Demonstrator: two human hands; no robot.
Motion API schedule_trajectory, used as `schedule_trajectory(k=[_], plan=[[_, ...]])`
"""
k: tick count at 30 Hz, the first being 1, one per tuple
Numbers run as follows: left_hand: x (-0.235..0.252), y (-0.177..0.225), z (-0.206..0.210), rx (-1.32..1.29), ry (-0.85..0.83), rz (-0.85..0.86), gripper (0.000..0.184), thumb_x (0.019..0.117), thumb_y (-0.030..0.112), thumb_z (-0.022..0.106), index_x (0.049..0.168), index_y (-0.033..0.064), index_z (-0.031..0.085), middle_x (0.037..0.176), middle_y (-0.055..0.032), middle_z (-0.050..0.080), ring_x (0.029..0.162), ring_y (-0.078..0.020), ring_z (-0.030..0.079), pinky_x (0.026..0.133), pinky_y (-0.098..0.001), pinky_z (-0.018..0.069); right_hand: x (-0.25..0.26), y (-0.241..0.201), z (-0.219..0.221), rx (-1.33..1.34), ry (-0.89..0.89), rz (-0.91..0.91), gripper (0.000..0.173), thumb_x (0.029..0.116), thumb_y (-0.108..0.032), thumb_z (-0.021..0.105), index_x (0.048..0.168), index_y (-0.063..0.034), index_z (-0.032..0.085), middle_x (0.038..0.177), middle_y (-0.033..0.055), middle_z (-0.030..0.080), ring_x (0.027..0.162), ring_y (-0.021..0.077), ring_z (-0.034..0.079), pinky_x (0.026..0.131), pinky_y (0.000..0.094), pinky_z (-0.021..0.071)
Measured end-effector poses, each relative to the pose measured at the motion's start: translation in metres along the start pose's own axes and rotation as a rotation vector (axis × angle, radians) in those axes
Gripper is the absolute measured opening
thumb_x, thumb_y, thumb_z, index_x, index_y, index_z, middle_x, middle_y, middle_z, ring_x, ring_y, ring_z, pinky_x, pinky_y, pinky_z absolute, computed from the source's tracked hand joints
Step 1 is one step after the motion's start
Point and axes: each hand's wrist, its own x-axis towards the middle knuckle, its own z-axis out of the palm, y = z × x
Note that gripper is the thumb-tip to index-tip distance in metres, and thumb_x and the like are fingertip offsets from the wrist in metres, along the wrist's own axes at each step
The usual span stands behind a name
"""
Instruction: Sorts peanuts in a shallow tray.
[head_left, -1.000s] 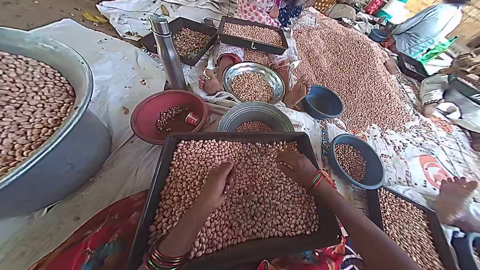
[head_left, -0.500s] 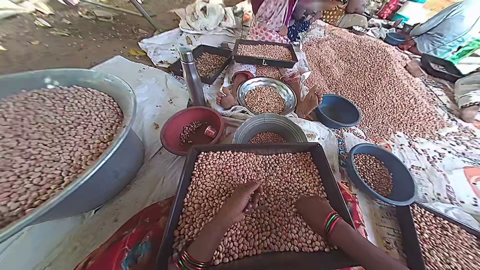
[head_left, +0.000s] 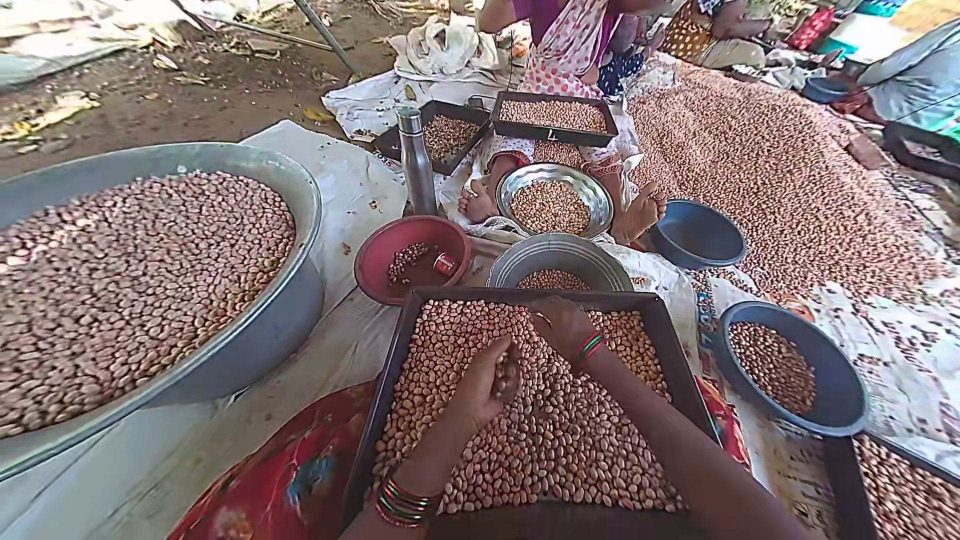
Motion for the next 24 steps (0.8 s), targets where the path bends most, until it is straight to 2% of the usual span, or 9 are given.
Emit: schedule_trajectory(k=[4,6,11,13,15,17,20,22,24], plan=[[0.001,0.027,-0.012,-0.205,0.140,0.297,0.042,0.1123,0.023,0.024,0.083,0.0144,0.053,0.057,0.0074,0.053,0.038,0.0018,0.040,0.037,-0.0114,0.0336,0.009,-0.013,0.061,0.008,-0.101,-0.102,0.040,0.1055,-0.023,0.054,0.140,-0.0047,0.062,0.151,0.0289,0.050,0.143,0.0477,0.043,0.116,0.0666,0.0303],[0.002,0.035,-0.021,-0.229,0.205,0.385,0.044,0.1120,0.024,0.024,0.078,0.0155,0.050,0.058,0.0060,0.055,0.038,0.0011,0.040,0.036,-0.0119,0.0330,-0.026,-0.017,0.092,-0.020,-0.125,-0.291,0.036,0.1017,-0.022,0.058,0.133,-0.0082,0.069,0.147,0.0262,0.056,0.141,0.0484,0.046,0.112,0.0705,0.0334],[0.005,0.044,-0.026,-0.103,0.268,0.388,0.050,0.1144,0.028,0.027,0.070,0.0154,0.044,0.049,0.0081,0.043,0.035,-0.0001,0.035,0.036,-0.0141,0.0306,-0.088,0.033,0.070,-0.136,-0.218,-0.342,0.031,0.0894,-0.018,0.075,0.120,-0.0144,0.077,0.146,0.0262,0.057,0.142,0.0563,0.041,0.109,0.0824,0.0237],[0.004,0.040,-0.025,0.116,0.216,0.386,0.041,0.1135,0.020,0.032,0.083,0.0071,0.057,0.050,0.0096,0.044,0.037,0.0019,0.037,0.038,-0.0133,0.0336,-0.094,0.058,0.044,-0.199,-0.129,-0.207,0.028,0.0880,-0.013,0.074,0.115,-0.0083,0.078,0.139,0.0320,0.060,0.136,0.0602,0.045,0.108,0.0816,0.0269],[0.004,0.035,-0.025,0.486,0.156,0.383,0.029,0.1113,0.016,0.040,0.108,0.0005,0.065,0.062,0.0072,0.047,0.046,0.0009,0.039,0.045,-0.0150,0.0355,-0.095,0.063,0.021,-0.245,-0.184,-0.021,0.031,0.0968,-0.015,0.066,0.125,-0.0053,0.074,0.146,0.0349,0.052,0.141,0.0620,0.037,0.113,0.0788,0.0208],[0.000,0.038,-0.021,0.986,0.103,0.312,0.031,0.1108,0.019,0.043,0.128,0.0027,0.063,0.085,-0.0037,0.058,0.064,-0.0095,0.050,0.062,-0.0262,0.0435,-0.103,0.051,0.023,-0.221,-0.141,-0.107,0.026,0.0957,-0.012,0.066,0.118,-0.0035,0.076,0.142,0.0327,0.057,0.138,0.0604,0.043,0.109,0.0787,0.0290],[-0.005,0.042,-0.010,1.544,-0.014,0.035,0.038,0.1115,0.025,0.041,0.136,0.0038,0.061,0.121,-0.0221,0.068,0.114,-0.0368,0.065,0.099,-0.0555,0.0480,-0.122,0.033,0.051,-0.169,-0.267,-0.352,0.017,0.0947,-0.011,0.068,0.105,-0.0028,0.079,0.133,0.0265,0.066,0.131,0.0527,0.055,0.105,0.0732,0.0402],[-0.008,0.039,-0.003,1.789,-0.063,-0.118,0.038,0.1118,0.024,0.039,0.136,0.0052,0.060,0.126,-0.0242,0.066,0.121,-0.0427,0.062,0.100,-0.0615,0.0470,-0.121,0.042,0.053,-0.264,-0.301,-0.348,0.016,0.0956,-0.011,0.066,0.100,-0.0016,0.079,0.125,0.0245,0.070,0.122,0.0490,0.063,0.101,0.0697,0.0447],[-0.010,0.032,0.003,1.921,-0.072,-0.220,0.037,0.1112,0.022,0.040,0.138,0.0065,0.059,0.128,-0.0245,0.065,0.121,-0.0450,0.062,0.097,-0.0635,0.0487,-0.114,0.054,0.031,-0.352,-0.331,-0.115,0.023,0.1002,-0.009,0.059,0.114,0.0009,0.075,0.133,0.0280,0.065,0.130,0.0512,0.055,0.109,0.0709,0.0365]])
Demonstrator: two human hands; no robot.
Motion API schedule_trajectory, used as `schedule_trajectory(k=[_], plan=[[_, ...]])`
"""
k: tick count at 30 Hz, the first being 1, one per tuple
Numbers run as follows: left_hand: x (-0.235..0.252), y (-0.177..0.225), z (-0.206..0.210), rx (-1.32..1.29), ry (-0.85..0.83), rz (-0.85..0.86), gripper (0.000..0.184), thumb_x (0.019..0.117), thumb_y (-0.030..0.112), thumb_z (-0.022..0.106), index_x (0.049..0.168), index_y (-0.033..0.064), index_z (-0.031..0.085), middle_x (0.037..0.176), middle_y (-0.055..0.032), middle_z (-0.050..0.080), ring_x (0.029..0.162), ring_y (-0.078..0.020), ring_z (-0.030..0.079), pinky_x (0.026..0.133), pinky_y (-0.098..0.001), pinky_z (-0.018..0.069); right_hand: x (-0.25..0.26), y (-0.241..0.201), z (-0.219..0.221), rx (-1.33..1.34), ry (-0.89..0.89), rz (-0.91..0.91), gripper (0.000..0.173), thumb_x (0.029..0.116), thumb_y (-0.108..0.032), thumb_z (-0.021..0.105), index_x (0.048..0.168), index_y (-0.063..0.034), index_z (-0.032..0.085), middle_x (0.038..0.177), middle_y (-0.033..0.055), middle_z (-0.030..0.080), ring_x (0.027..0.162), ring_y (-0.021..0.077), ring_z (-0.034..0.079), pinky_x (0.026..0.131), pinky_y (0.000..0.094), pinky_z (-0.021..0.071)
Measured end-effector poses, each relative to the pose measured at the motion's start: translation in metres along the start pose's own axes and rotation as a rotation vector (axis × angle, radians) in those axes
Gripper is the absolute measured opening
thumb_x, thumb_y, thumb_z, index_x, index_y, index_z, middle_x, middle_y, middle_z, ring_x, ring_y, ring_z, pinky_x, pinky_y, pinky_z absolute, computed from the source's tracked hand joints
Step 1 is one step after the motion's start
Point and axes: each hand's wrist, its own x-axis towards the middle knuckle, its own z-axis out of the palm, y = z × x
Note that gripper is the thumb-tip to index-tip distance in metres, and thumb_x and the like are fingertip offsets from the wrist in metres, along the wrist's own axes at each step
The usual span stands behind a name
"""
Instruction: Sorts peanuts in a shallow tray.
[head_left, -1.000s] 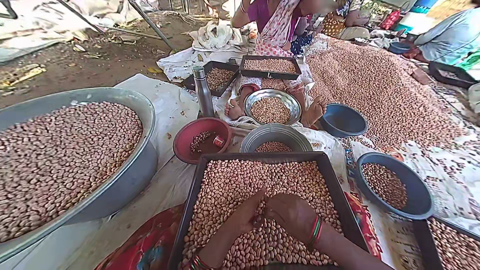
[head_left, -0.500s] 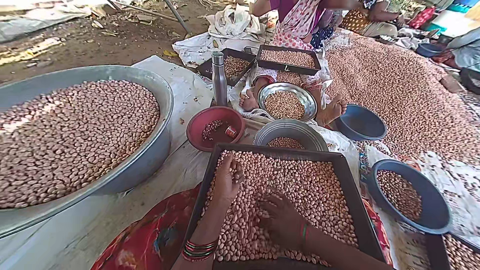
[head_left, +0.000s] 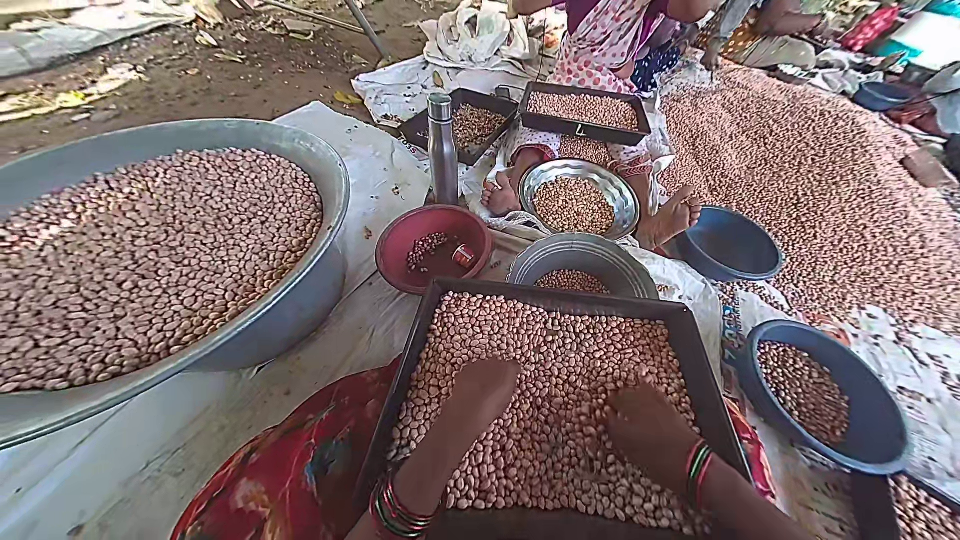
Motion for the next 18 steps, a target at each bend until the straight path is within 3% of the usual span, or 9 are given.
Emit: schedule_trajectory(k=[1,4,8,10,12,14,15,16,18], plan=[[-0.001,0.004,0.002,0.035,-0.005,-0.019,0.036,0.1106,0.019,0.040,0.138,0.0056,0.059,0.127,-0.0248,0.065,0.119,-0.0454,0.063,0.095,-0.0635,0.0498,-0.001,0.012,-0.005,0.003,0.041,0.082,0.024,0.1011,-0.010,0.058,0.115,0.0005,0.075,0.135,0.0281,0.063,0.133,0.0512,0.053,0.110,0.0703,0.0335],[-0.004,0.011,0.000,0.090,-0.004,-0.059,0.031,0.1094,0.013,0.040,0.130,0.0003,0.060,0.124,-0.0251,0.066,0.117,-0.0449,0.064,0.091,-0.0613,0.0518,-0.003,0.030,-0.003,0.025,0.418,0.088,0.017,0.0949,-0.006,0.065,0.102,0.0002,0.079,0.123,0.0274,0.070,0.120,0.0513,0.063,0.101,0.0682,0.0456],[-0.002,0.010,-0.001,0.105,-0.034,-0.024,0.030,0.1085,0.012,0.042,0.127,-0.0018,0.061,0.123,-0.0257,0.066,0.118,-0.0453,0.063,0.091,-0.0618,0.0512,0.004,0.020,-0.011,0.140,0.390,0.085,0.020,0.0986,-0.007,0.061,0.108,0.0031,0.077,0.125,0.0286,0.069,0.123,0.0505,0.062,0.103,0.0657,0.0457],[-0.001,0.003,-0.007,0.018,-0.006,0.009,0.033,0.1102,0.017,0.040,0.130,-0.0023,0.058,0.124,-0.0267,0.064,0.119,-0.0450,0.062,0.096,-0.0618,0.0491,0.015,0.012,-0.014,0.166,0.401,0.023,0.021,0.0982,-0.005,0.060,0.108,0.0049,0.076,0.121,0.0288,0.070,0.118,0.0495,0.065,0.100,0.0636,0.0488],[-0.010,-0.010,-0.021,-0.234,0.257,0.009,0.038,0.1117,0.019,0.037,0.135,-0.0046,0.055,0.121,-0.0285,0.065,0.115,-0.0440,0.064,0.099,-0.0595,0.0481,0.027,0.001,-0.019,0.172,0.411,-0.032,0.022,0.0992,-0.004,0.058,0.109,0.0051,0.076,0.119,0.0277,0.071,0.116,0.0482,0.067,0.099,0.0623,0.0502],[-0.013,-0.028,-0.040,-0.498,0.719,-0.050,0.040,0.1107,0.019,0.041,0.144,-0.0028,0.050,0.116,-0.0270,0.068,0.103,-0.0401,0.068,0.093,-0.0545,0.0515,0.041,-0.007,-0.018,0.163,0.494,-0.104,0.020,0.0971,-0.003,0.059,0.103,0.0055,0.076,0.112,0.0263,0.074,0.108,0.0470,0.070,0.093,0.0619,0.0537],[-0.012,-0.039,-0.050,-0.571,0.858,-0.072,0.044,0.1103,0.020,0.043,0.149,0.0005,0.046,0.118,-0.0256,0.068,0.103,-0.0384,0.068,0.093,-0.0533,0.0513,0.047,-0.011,-0.016,0.154,0.536,-0.133,0.019,0.0961,-0.002,0.060,0.101,0.0053,0.076,0.108,0.0255,0.075,0.104,0.0460,0.072,0.090,0.0610,0.0554],[-0.012,-0.047,-0.057,-0.609,0.903,-0.062,0.044,0.1103,0.021,0.045,0.150,0.0018,0.047,0.121,-0.0244,0.068,0.107,-0.0369,0.068,0.096,-0.0522,0.0500,0.053,-0.014,-0.015,0.146,0.569,-0.155,0.018,0.0955,-0.002,0.060,0.099,0.0055,0.076,0.106,0.0252,0.075,0.102,0.0454,0.073,0.088,0.0602,0.0564],[-0.012,-0.053,-0.060,-0.576,0.794,0.048,0.038,0.1102,0.020,0.044,0.138,-0.0026,0.058,0.125,-0.0236,0.067,0.115,-0.0352,0.065,0.102,-0.0511,0.0476,0.062,-0.020,-0.016,0.150,0.605,-0.181,0.018,0.0951,-0.002,0.061,0.098,0.0065,0.076,0.103,0.0251,0.076,0.098,0.0442,0.074,0.086,0.0578,0.0580]])
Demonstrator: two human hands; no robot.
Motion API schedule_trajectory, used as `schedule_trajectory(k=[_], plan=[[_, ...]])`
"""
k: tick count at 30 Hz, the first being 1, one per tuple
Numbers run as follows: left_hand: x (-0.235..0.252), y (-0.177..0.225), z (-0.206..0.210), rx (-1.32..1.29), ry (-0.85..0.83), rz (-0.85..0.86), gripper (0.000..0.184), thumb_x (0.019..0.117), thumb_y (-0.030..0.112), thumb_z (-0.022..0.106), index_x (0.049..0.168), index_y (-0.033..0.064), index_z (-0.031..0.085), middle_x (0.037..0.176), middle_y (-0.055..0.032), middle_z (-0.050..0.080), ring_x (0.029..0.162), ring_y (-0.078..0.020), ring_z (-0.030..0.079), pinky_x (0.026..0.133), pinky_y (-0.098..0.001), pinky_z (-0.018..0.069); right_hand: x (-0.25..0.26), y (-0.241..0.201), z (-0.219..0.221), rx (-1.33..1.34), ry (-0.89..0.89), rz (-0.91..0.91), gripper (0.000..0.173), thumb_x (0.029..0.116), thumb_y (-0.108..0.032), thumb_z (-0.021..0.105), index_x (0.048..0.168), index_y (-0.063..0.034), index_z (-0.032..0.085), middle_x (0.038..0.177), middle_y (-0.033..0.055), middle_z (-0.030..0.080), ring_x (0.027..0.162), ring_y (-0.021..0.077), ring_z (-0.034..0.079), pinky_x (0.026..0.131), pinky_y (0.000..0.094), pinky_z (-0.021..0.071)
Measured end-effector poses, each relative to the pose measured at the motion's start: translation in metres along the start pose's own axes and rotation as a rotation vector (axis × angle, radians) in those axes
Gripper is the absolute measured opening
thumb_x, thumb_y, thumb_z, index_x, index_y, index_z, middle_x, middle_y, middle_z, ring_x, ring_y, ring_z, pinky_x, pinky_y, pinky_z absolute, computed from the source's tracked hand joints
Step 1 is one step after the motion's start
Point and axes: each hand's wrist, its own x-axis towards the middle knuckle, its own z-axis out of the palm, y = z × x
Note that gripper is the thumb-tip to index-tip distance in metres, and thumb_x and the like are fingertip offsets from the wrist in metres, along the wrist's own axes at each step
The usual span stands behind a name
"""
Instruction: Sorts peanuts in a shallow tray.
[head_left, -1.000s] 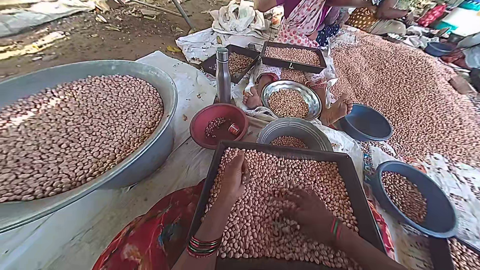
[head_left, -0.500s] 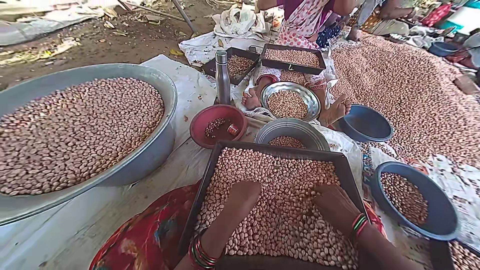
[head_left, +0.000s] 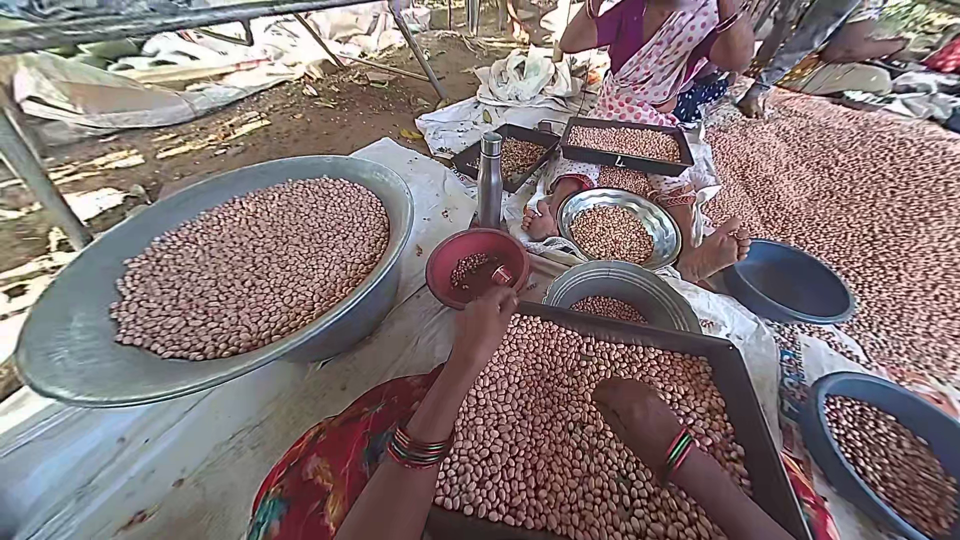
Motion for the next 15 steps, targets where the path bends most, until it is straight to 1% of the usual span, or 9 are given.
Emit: schedule_trajectory(k=[1,3,5,6,9,12,13,14,15], plan=[[-0.001,-0.001,0.004,0.051,-0.125,0.030,0.037,0.1103,0.019,0.043,0.134,-0.0028,0.061,0.125,-0.0238,0.066,0.116,-0.0358,0.064,0.103,-0.0516,0.0468,0.005,-0.003,0.001,0.023,-0.021,0.019,0.020,0.0966,-0.002,0.059,0.101,0.0072,0.076,0.105,0.0257,0.075,0.100,0.0443,0.074,0.088,0.0576,0.0574],[-0.004,-0.003,0.022,0.234,-0.362,0.027,0.038,0.1115,0.021,0.040,0.138,0.0024,0.060,0.127,-0.0243,0.066,0.120,-0.0400,0.063,0.104,-0.0567,0.0454,0.015,-0.008,0.003,0.065,-0.077,0.077,0.023,0.0992,-0.003,0.056,0.107,0.0074,0.075,0.109,0.0261,0.074,0.104,0.0443,0.072,0.092,0.0567,0.0558],[-0.005,-0.001,0.039,0.437,-0.500,-0.026,0.042,0.1128,0.024,0.036,0.148,0.0096,0.053,0.133,-0.0230,0.064,0.124,-0.0426,0.061,0.103,-0.0601,0.0454,0.029,-0.011,0.002,0.094,-0.152,0.158,0.027,0.1028,-0.006,0.053,0.115,0.0073,0.073,0.116,0.0269,0.073,0.111,0.0441,0.070,0.098,0.0552,0.0529],[-0.004,-0.001,0.045,0.510,-0.527,-0.050,0.041,0.1129,0.024,0.035,0.147,0.0101,0.053,0.133,-0.0229,0.064,0.123,-0.0433,0.061,0.101,-0.0610,0.0465,0.037,-0.012,0.001,0.110,-0.189,0.203,0.029,0.1045,-0.007,0.051,0.120,0.0066,0.072,0.120,0.0265,0.071,0.116,0.0430,0.068,0.101,0.0544,0.0514],[-0.002,-0.002,0.049,0.532,-0.510,-0.089,0.040,0.1131,0.023,0.033,0.142,0.0058,0.054,0.130,-0.0244,0.064,0.121,-0.0442,0.062,0.098,-0.0611,0.0482,0.061,-0.011,0.003,0.155,-0.154,0.291,0.032,0.1062,-0.008,0.048,0.124,0.0075,0.069,0.124,0.0264,0.069,0.120,0.0407,0.066,0.105,0.0528,0.0491],[0.000,-0.016,0.040,0.161,-0.322,-0.132,0.040,0.1124,0.022,0.036,0.141,0.0004,0.053,0.127,-0.0244,0.065,0.120,-0.0382,0.063,0.103,-0.0543,0.0471,0.088,-0.012,0.010,0.155,-0.118,0.357,0.033,0.1077,-0.008,0.046,0.130,0.0055,0.066,0.132,0.0254,0.066,0.127,0.0397,0.062,0.109,0.0520,0.0456],[0.000,-0.024,0.038,-0.044,-0.204,-0.144,0.037,0.1114,0.020,0.040,0.137,-0.0016,0.056,0.119,-0.0221,0.067,0.108,-0.0322,0.066,0.097,-0.0476,0.0501,0.096,-0.012,0.013,0.141,-0.103,0.371,0.033,0.1073,-0.008,0.047,0.131,0.0045,0.066,0.132,0.0252,0.066,0.126,0.0396,0.063,0.109,0.0519,0.0461],[0.001,-0.031,0.037,-0.274,-0.079,-0.163,0.032,0.1107,0.018,0.043,0.129,-0.0027,0.059,0.100,-0.0161,0.065,0.085,-0.0226,0.062,0.080,-0.0372,0.0508,0.102,-0.012,0.018,0.114,-0.091,0.379,0.033,0.1069,-0.008,0.048,0.131,0.0038,0.066,0.131,0.0255,0.066,0.125,0.0405,0.063,0.107,0.0525,0.0469],[0.002,-0.039,0.040,-0.546,0.043,-0.185,0.024,0.1099,0.015,0.044,0.117,-0.0018,0.059,0.077,-0.0054,0.055,0.059,-0.0108,0.050,0.057,-0.0247,0.0440,0.107,-0.011,0.024,0.054,-0.081,0.380,0.033,0.1064,-0.008,0.048,0.131,0.0031,0.067,0.130,0.0255,0.067,0.122,0.0417,0.064,0.105,0.0535,0.0485]])
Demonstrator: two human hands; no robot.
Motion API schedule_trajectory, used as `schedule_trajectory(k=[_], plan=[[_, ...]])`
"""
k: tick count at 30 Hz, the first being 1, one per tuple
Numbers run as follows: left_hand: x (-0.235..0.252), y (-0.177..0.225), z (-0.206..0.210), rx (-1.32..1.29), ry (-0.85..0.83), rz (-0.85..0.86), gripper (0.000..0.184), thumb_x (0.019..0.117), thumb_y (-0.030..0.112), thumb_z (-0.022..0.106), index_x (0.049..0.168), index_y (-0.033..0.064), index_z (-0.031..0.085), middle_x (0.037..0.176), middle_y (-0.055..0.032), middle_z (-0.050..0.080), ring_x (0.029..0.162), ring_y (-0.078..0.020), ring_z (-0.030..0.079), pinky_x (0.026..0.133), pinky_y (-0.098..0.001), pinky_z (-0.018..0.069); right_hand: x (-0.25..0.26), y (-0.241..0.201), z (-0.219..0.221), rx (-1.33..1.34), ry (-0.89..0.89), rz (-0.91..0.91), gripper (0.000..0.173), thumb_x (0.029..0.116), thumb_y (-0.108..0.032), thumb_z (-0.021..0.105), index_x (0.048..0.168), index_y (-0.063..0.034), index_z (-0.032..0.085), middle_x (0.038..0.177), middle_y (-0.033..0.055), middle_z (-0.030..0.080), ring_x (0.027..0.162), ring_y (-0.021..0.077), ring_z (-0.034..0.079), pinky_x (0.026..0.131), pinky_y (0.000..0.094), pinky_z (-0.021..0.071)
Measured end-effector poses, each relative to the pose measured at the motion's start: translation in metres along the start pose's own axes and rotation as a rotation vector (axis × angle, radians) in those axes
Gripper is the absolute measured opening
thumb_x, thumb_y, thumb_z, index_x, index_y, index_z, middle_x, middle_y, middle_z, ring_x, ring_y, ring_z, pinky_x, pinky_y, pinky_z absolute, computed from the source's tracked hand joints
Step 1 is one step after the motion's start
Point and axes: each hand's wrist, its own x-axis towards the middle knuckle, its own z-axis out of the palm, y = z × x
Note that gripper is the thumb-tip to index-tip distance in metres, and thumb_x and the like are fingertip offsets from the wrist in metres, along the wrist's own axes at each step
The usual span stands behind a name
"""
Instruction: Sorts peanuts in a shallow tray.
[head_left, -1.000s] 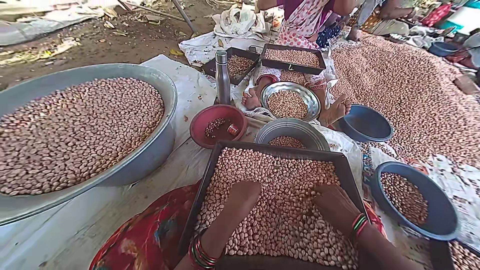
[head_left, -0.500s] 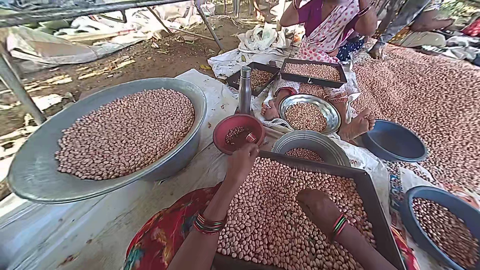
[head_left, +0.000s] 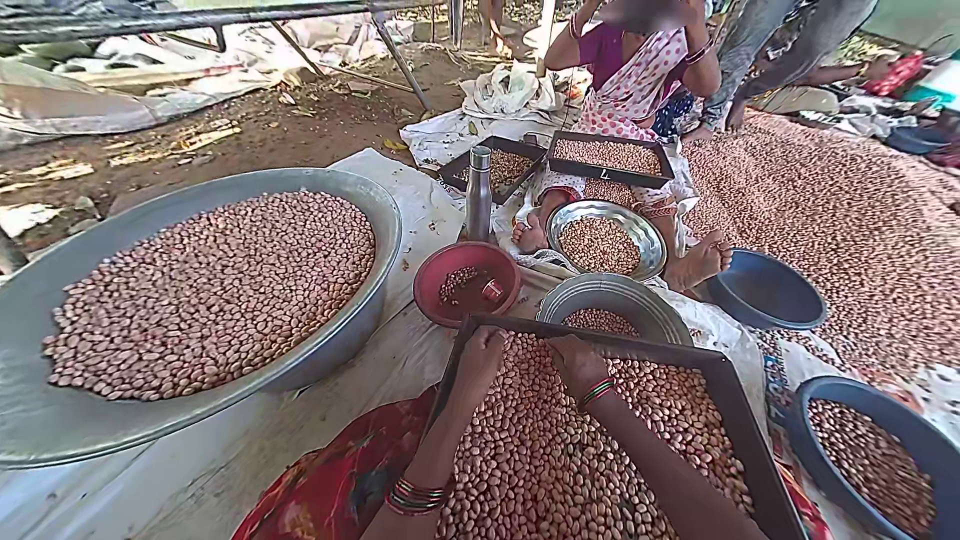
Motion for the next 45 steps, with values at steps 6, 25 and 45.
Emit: schedule_trajectory(k=[6,25,45], plan=[[0.002,0.001,-0.017,-0.826,-0.011,-0.226,0.041,0.1131,0.028,0.026,0.086,0.0131,0.053,0.062,0.0031,0.058,0.039,-0.0004,0.041,0.037,-0.0134,0.0313,0.011,0.001,0.030,-0.264,0.207,-0.088,0.024,0.1009,-0.002,0.052,0.106,0.0081,0.073,0.105,0.0273,0.072,0.099,0.0454,0.072,0.081,0.0561,0.0569],[0.000,-0.006,0.001,-0.655,-0.111,-0.378,0.040,0.1128,0.032,0.032,0.083,0.0154,0.052,0.053,0.0071,0.046,0.037,0.0006,0.037,0.036,-0.0134,0.0307,-0.025,-0.054,0.015,0.025,0.008,-0.185,0.030,0.1039,-0.009,0.051,0.118,0.0088,0.070,0.114,0.0272,0.071,0.106,0.0412,0.071,0.090,0.0521,0.0568],[-0.007,-0.007,0.017,-0.816,-0.050,-0.371,0.045,0.1130,0.031,0.031,0.073,0.0179,0.047,0.055,0.0076,0.051,0.036,0.0016,0.040,0.033,-0.0117,0.0313,-0.140,0.025,-0.061,-0.222,-0.748,0.034,0.026,0.1060,-0.005,0.049,0.125,0.0043,0.065,0.129,0.0276,0.064,0.117,0.0476,0.064,0.093,0.0640,0.0517]])
